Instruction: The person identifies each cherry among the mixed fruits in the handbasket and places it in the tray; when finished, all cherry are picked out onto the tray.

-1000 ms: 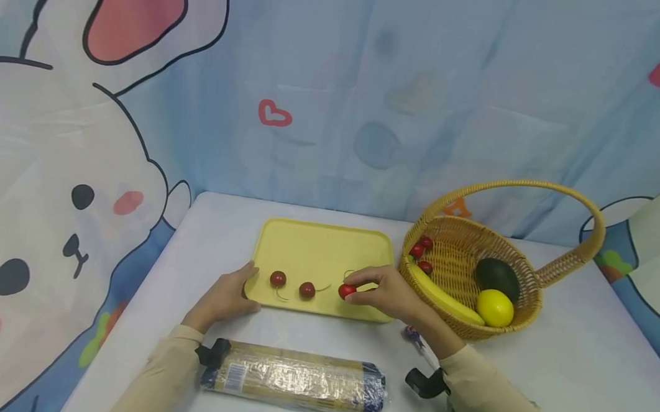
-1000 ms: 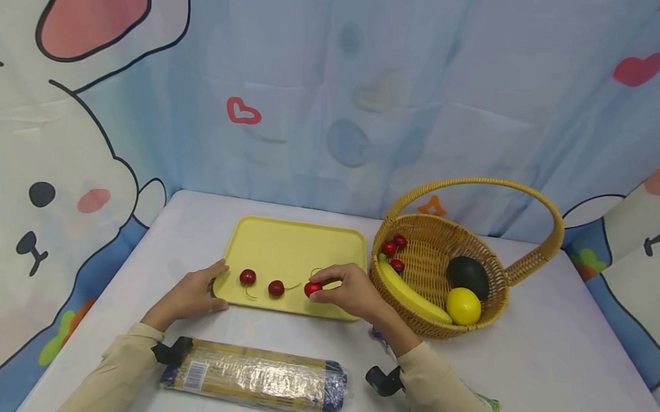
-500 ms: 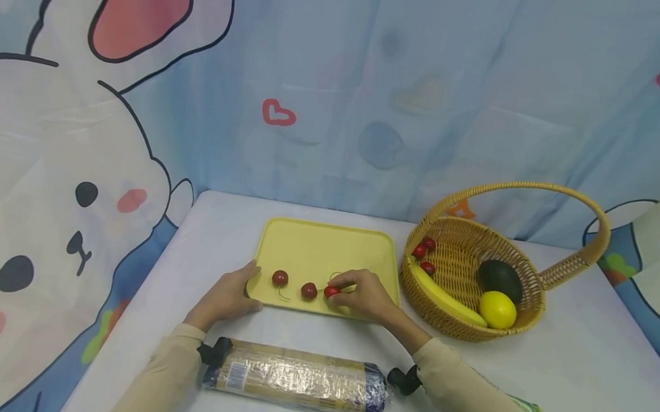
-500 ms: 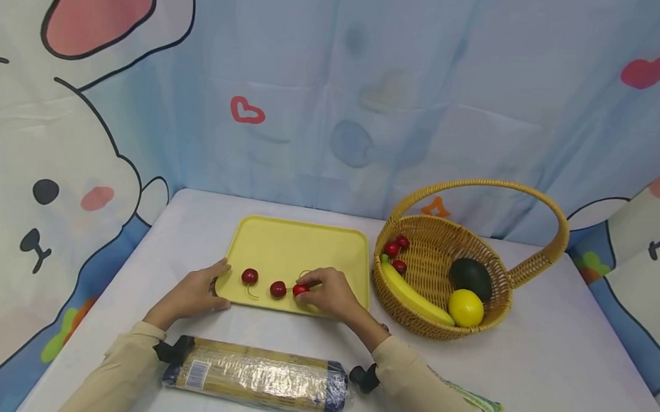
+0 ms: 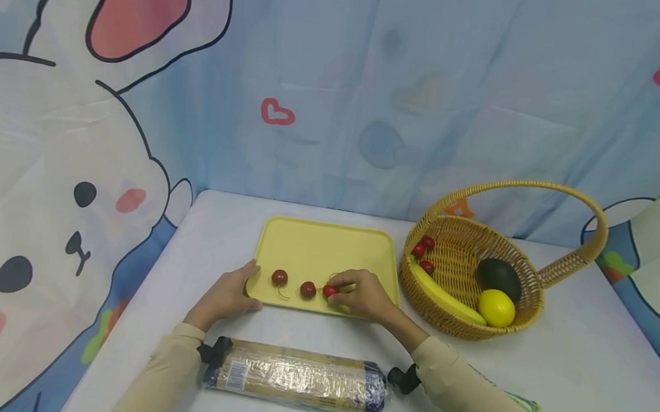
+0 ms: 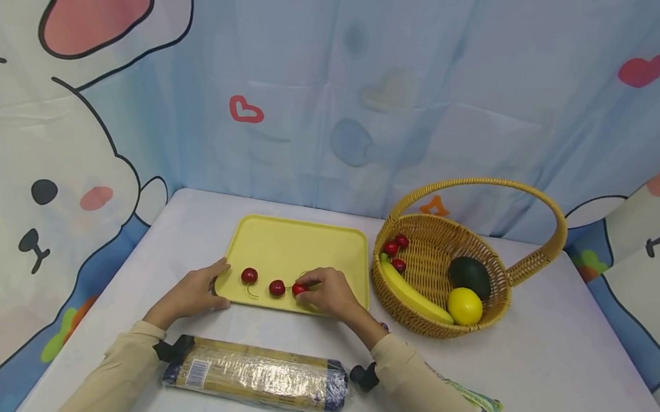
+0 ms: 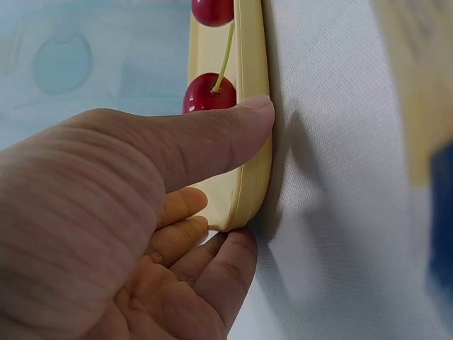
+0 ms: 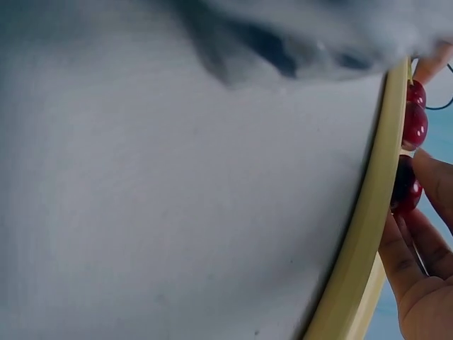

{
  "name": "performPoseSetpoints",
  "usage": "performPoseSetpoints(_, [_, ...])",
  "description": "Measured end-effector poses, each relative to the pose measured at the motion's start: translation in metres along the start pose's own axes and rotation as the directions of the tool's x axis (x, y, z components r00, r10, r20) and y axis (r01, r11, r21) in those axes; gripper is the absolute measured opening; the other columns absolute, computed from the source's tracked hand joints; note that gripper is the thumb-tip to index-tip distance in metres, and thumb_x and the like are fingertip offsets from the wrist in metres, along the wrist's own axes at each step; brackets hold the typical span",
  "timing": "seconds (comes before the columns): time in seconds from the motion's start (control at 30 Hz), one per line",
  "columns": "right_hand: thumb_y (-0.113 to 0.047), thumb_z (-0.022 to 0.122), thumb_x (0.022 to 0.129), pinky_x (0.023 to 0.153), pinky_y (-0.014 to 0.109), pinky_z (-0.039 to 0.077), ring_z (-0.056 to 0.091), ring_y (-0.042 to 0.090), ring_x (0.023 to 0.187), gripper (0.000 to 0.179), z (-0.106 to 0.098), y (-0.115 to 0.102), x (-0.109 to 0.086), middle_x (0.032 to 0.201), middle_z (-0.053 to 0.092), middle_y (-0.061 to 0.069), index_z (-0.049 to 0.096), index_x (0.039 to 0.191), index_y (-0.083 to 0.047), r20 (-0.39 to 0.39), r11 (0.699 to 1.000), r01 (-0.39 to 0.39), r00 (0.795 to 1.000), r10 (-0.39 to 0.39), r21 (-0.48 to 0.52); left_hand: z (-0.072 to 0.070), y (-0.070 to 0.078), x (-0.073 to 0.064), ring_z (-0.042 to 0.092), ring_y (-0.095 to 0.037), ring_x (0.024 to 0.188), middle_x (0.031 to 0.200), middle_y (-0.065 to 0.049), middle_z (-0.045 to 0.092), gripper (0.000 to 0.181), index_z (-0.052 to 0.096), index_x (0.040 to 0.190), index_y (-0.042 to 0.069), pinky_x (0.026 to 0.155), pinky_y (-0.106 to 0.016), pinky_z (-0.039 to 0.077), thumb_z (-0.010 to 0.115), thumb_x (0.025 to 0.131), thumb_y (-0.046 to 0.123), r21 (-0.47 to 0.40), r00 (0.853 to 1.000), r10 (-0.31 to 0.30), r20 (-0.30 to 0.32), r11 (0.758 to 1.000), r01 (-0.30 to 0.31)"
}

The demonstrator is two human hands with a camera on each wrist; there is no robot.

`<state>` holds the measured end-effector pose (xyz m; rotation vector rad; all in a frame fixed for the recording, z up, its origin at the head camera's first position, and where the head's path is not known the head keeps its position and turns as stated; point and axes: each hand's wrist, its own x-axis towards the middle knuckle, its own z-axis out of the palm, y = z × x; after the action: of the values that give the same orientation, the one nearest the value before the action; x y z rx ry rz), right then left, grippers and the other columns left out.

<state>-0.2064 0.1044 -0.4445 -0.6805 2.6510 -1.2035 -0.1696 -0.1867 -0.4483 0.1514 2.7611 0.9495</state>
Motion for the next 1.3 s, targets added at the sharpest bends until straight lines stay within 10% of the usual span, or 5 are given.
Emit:
performPoseSetpoints(0.43, [-0.01,0.075,0.087,0.081,0.033,0.06,0.07,0.025,0.096,0.022,-0.044,-0.007,-0.019,0.107,0.075,0.015,0.076,0.107,-0.001,0.041,0.998,0.058,0.997,-0.059,0.024,-0.005,-0.001,-0.003,0.033,-0.041,0.145,0.16,-0.023,0.027,0.078,0.04,0.147,-0.007,0.119,-0.051,0.03,0.078,0.081,0.011,0.003,0.999,0.033,-0.005,0.999,-0.033])
performPoseSetpoints(0.77, [-0.02,0.071,0.092,0.086,0.032,0.059,0.069,0.024,0.104,0.035,-0.129,-0.016,-0.035,0.12,0.07,0.018,0.069,0.122,-0.001,0.352,0.996,-0.058,0.935,0.032,0.065,-0.005,-0.003,-0.002,0.033,-0.041,0.144,0.16,-0.023,0.026,0.08,0.039,0.148,-0.006,0.119,-0.051,0.03,0.079,0.08,0.012,0.004,0.999,0.033,-0.008,0.999,-0.033])
performPoseSetpoints(1.03, [-0.029,0.068,0.094,0.099,0.054,0.053,0.066,0.032,0.111,0.044,-0.193,0.01,-0.03,0.129,0.066,0.017,0.064,0.131,-0.006,0.19,0.975,-0.219,0.957,0.22,-0.027,-0.004,0.0,-0.002,0.033,-0.041,0.144,0.16,-0.023,0.027,0.08,0.04,0.147,-0.007,0.119,-0.051,0.031,0.079,0.08,0.012,0.013,1.0,0.03,0.001,0.999,-0.03])
performPoseSetpoints(1.3, [-0.025,0.06,0.099,0.105,0.056,0.048,0.058,0.042,0.123,0.05,-0.198,0.048,-0.004,0.145,0.05,0.027,0.051,0.142,0.0,0.023,0.941,-0.338,0.941,0.337,0.024,-0.001,0.0,-0.003,0.033,-0.041,0.145,0.16,-0.022,0.027,0.081,0.039,0.147,-0.006,0.119,-0.052,0.03,0.079,0.08,0.011,-0.011,1.0,0.021,0.014,1.0,-0.021])
